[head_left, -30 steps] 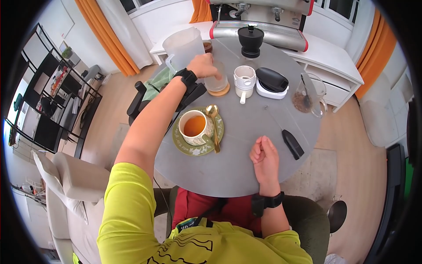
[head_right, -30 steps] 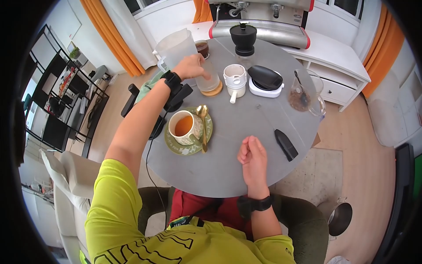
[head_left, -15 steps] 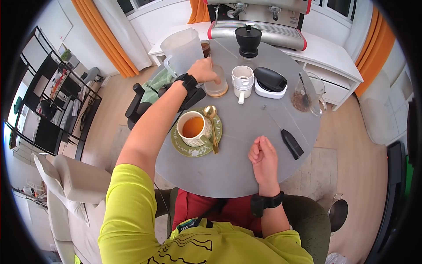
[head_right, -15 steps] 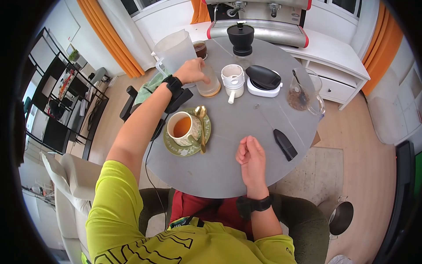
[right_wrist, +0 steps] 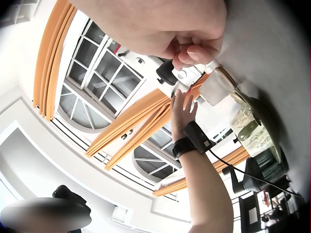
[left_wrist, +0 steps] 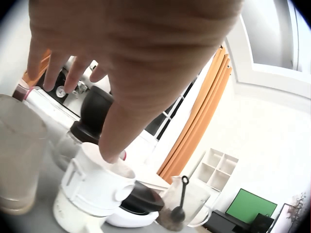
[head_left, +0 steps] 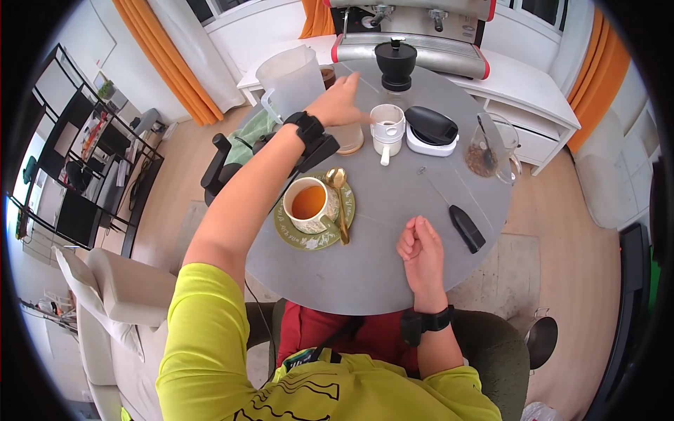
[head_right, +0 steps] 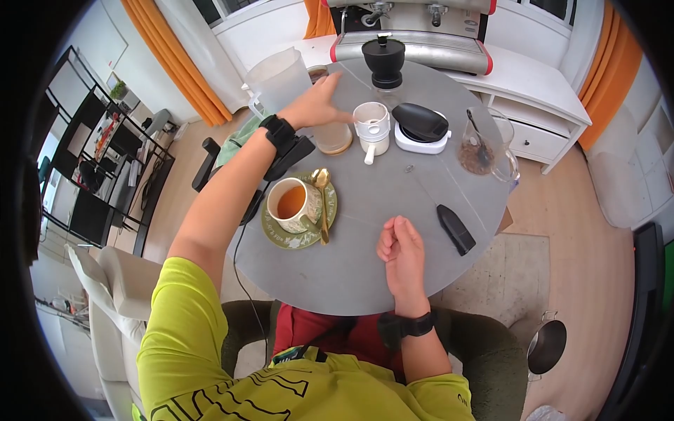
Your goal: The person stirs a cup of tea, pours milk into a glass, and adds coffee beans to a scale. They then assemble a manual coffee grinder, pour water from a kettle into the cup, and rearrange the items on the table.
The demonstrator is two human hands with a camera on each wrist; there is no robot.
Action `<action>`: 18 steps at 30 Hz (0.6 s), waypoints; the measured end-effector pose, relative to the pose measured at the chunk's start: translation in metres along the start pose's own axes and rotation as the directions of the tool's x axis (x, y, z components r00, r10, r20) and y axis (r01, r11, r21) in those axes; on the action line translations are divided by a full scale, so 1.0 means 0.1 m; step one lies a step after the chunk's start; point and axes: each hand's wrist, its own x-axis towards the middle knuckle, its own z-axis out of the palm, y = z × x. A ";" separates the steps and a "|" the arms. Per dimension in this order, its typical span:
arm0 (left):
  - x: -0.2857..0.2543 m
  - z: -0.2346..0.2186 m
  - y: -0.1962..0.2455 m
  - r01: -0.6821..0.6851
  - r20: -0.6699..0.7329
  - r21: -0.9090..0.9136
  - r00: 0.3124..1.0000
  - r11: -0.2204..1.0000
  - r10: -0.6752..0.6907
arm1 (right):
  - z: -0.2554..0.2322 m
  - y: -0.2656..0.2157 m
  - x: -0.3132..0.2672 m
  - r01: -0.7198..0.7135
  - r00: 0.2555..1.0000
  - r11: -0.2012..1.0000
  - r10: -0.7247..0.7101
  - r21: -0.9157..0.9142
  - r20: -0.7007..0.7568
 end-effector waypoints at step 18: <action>0.14 0.14 0.25 -0.085 -0.040 -0.223 0.996 0.971 0.078 | -0.01 0.00 -0.01 -0.004 1.000 1.000 0.004 0.006 0.006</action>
